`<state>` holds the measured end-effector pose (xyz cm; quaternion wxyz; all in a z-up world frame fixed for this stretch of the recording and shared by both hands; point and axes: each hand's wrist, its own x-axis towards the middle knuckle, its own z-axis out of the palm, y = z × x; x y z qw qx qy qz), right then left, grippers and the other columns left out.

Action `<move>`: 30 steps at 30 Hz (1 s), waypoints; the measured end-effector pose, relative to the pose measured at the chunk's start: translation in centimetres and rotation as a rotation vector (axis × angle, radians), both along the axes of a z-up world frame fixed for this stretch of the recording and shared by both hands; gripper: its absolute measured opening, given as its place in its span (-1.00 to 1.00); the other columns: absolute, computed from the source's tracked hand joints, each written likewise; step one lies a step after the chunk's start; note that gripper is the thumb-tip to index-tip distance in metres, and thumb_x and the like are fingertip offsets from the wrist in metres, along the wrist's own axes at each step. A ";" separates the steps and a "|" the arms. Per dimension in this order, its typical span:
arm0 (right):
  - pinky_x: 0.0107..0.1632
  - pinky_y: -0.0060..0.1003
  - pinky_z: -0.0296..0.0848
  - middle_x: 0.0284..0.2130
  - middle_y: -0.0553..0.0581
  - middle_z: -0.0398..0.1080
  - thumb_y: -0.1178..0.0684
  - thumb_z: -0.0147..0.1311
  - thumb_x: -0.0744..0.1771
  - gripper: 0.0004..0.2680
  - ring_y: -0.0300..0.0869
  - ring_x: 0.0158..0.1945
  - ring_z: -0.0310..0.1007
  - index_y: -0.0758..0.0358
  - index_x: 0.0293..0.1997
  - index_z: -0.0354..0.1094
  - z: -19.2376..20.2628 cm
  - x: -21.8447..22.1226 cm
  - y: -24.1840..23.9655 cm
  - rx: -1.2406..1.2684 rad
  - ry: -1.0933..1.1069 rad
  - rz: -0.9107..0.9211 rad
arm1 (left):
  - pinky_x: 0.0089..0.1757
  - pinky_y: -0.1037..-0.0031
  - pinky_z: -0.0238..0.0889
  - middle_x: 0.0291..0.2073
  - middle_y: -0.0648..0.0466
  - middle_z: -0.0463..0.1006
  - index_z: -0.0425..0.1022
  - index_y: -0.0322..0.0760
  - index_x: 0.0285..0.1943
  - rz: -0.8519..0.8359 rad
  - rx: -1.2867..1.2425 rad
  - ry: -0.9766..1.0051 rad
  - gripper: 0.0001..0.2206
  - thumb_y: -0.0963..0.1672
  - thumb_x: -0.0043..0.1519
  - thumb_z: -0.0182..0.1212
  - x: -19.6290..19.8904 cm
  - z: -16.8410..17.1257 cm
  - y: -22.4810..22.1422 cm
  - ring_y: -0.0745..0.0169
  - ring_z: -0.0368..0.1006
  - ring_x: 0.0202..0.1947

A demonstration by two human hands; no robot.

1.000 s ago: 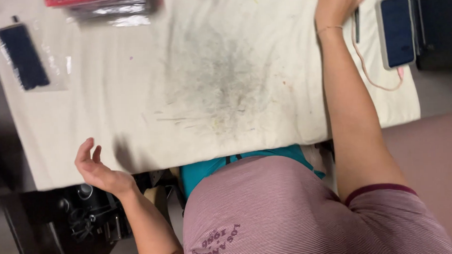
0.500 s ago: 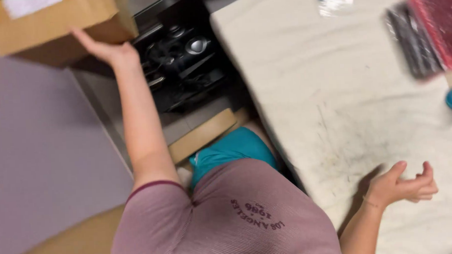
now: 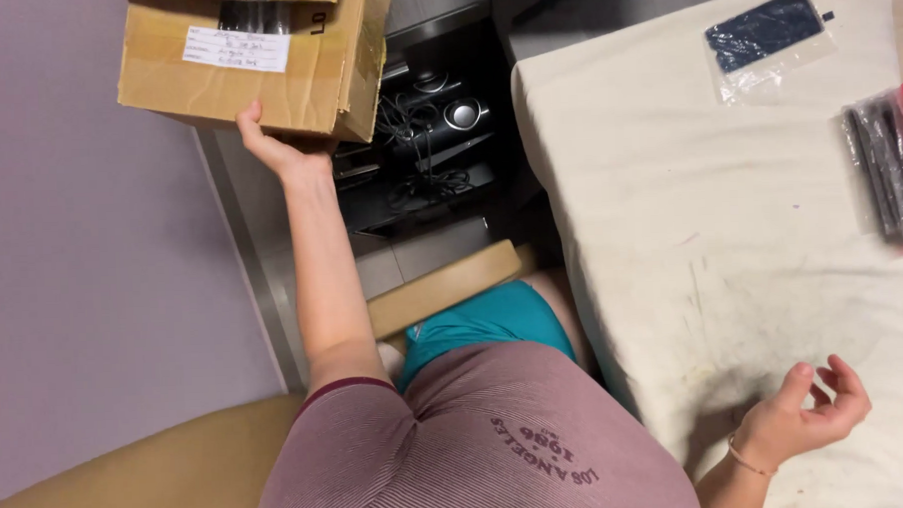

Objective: The person cleans the repair workbench with a brush and then sorts through a box of bubble-wrapped mobile phone screens to organize them.

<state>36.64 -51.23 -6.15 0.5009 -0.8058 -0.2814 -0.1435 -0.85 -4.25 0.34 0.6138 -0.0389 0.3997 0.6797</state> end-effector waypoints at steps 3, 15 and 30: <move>0.03 -0.10 0.35 0.06 0.31 0.33 0.28 0.02 0.42 -0.82 0.05 0.05 0.34 0.49 0.15 0.30 0.0 0.0 0.7 0.025 0.046 0.068 | -0.36 0.14 0.35 -0.22 -0.07 0.55 0.49 -0.20 0.00 -0.087 0.061 0.009 -0.50 0.01 -0.14 0.10 -0.8 -0.9 -2.8 -0.17 0.50 -0.19; 0.33 -0.05 0.29 0.30 0.23 0.18 0.10 0.28 0.25 -0.42 0.00 0.39 0.19 0.33 0.41 0.04 3.2 -4.3 8.5 0.197 0.316 0.641 | -0.02 0.07 0.48 0.04 -0.04 0.60 0.47 -0.04 0.29 -0.597 0.262 -0.058 -0.40 -0.11 -0.06 0.17 2.7 -8.9 -13.0 -0.07 0.58 -0.07; -0.29 -0.51 0.14 -0.54 -0.13 0.19 -0.10 -0.04 0.55 -0.69 -0.43 -0.42 0.16 0.07 -0.38 0.20 -5.1 4.4 -18.6 0.340 0.341 -0.426 | 0.06 0.08 0.42 0.24 0.04 0.37 0.08 -0.03 0.50 -1.919 0.254 -0.004 -0.29 -0.07 0.13 0.31 28.8 -8.4 -33.6 0.09 0.38 0.14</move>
